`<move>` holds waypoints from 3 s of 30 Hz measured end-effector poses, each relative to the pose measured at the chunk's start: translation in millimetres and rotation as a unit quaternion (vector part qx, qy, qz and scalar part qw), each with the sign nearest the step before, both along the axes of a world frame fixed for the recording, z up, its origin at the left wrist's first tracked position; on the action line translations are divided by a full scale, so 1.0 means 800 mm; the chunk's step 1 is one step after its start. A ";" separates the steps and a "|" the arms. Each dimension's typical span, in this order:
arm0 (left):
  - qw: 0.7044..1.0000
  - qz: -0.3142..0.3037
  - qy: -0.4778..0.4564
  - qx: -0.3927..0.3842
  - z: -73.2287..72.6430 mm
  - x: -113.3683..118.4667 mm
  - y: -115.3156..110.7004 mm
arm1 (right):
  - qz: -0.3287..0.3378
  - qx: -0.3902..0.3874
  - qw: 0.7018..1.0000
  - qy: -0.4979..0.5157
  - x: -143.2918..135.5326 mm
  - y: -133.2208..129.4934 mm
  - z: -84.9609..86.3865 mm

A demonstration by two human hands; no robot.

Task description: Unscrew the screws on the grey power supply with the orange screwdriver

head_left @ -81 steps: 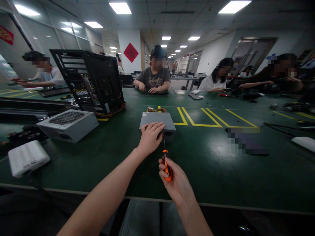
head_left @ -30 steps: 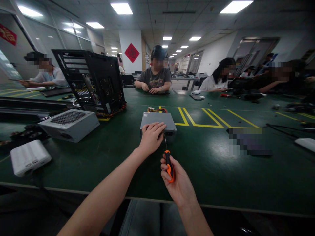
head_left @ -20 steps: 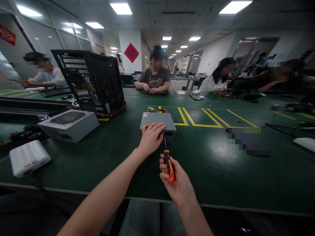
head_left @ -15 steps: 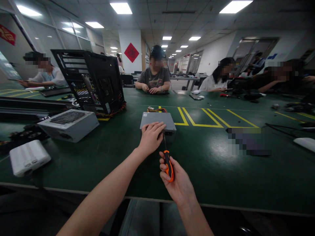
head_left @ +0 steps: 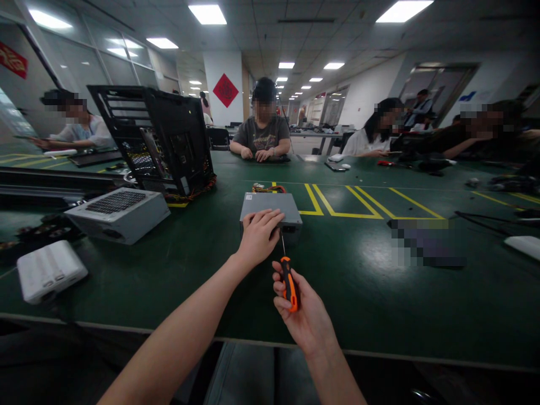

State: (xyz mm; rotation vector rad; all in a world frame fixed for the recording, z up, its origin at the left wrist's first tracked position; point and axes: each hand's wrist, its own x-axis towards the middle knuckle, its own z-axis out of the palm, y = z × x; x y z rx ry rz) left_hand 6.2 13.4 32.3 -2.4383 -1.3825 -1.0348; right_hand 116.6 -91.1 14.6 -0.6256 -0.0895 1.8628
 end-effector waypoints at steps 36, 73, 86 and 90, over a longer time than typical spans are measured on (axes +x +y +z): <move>1.000 0.001 -0.003 0.010 -0.002 0.000 0.001 | 0.005 -0.005 1.000 -0.006 0.001 -0.001 -0.003; 1.000 -0.002 0.001 0.002 0.002 0.000 -0.002 | 0.000 0.008 1.000 0.006 0.001 -0.002 -0.002; 1.000 0.002 0.002 0.006 -0.001 0.001 0.000 | 0.010 -0.008 1.000 0.004 0.001 -0.001 -0.002; 1.000 0.003 0.000 0.001 0.000 0.001 0.000 | 0.018 0.012 1.000 0.008 0.001 -0.001 -0.003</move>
